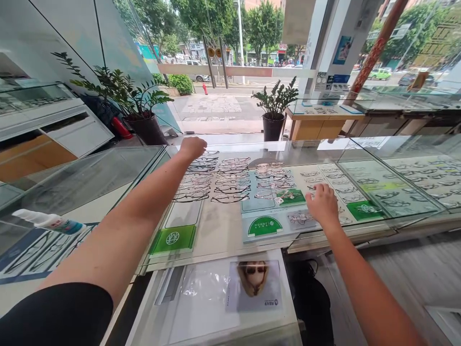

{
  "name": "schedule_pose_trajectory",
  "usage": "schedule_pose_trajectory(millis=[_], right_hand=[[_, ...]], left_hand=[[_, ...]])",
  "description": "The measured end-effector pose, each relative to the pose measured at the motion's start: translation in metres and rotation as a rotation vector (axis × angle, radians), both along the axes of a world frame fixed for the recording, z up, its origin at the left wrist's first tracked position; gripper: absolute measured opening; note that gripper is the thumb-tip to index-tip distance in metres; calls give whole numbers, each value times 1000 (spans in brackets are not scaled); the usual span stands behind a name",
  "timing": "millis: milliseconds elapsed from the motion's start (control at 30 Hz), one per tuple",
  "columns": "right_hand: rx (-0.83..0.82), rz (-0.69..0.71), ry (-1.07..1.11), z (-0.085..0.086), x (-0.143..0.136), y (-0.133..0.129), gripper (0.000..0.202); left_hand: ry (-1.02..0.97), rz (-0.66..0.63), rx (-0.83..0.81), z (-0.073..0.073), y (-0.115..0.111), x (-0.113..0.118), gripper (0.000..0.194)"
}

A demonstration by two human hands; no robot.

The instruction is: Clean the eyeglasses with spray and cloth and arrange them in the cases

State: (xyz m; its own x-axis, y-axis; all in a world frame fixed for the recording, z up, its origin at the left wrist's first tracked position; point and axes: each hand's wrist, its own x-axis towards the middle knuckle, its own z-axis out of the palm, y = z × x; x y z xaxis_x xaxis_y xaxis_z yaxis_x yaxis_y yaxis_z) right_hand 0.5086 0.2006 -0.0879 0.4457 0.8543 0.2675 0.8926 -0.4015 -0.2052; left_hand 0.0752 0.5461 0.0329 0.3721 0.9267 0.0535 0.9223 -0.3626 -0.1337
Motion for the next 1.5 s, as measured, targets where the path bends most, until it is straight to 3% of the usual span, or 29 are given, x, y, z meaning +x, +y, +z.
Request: schedule_pose_trajectory(millis=[133, 267, 467, 567, 767, 1067, 1333, 1500], right_hand=[[-63, -92, 55, 4, -3, 5, 68], [-176, -198, 120, 9, -6, 13, 88], [-227, -365, 190, 19, -10, 21, 109], [-310, -320, 189, 24, 1, 19, 117], [-360, -25, 145, 23, 38, -1, 118], [-322, -35, 133, 22, 36, -4, 111], [-331, -37, 135, 24, 36, -3, 104], [-336, -26, 144, 25, 35, -5, 105]], left_hand=[[-32, 13, 137, 18, -33, 13, 40], [-231, -159, 256, 23, -99, 47, 33], [-259, -629, 192, -4, -207, 122, 31], [-212, -711, 164, -23, -236, 150, 31], [-180, -658, 119, -43, -243, 179, 28], [-208, -631, 129, -53, -242, 187, 28], [-225, -558, 75, -49, -238, 183, 35], [-319, -610, 89, -27, -274, 164, 30]])
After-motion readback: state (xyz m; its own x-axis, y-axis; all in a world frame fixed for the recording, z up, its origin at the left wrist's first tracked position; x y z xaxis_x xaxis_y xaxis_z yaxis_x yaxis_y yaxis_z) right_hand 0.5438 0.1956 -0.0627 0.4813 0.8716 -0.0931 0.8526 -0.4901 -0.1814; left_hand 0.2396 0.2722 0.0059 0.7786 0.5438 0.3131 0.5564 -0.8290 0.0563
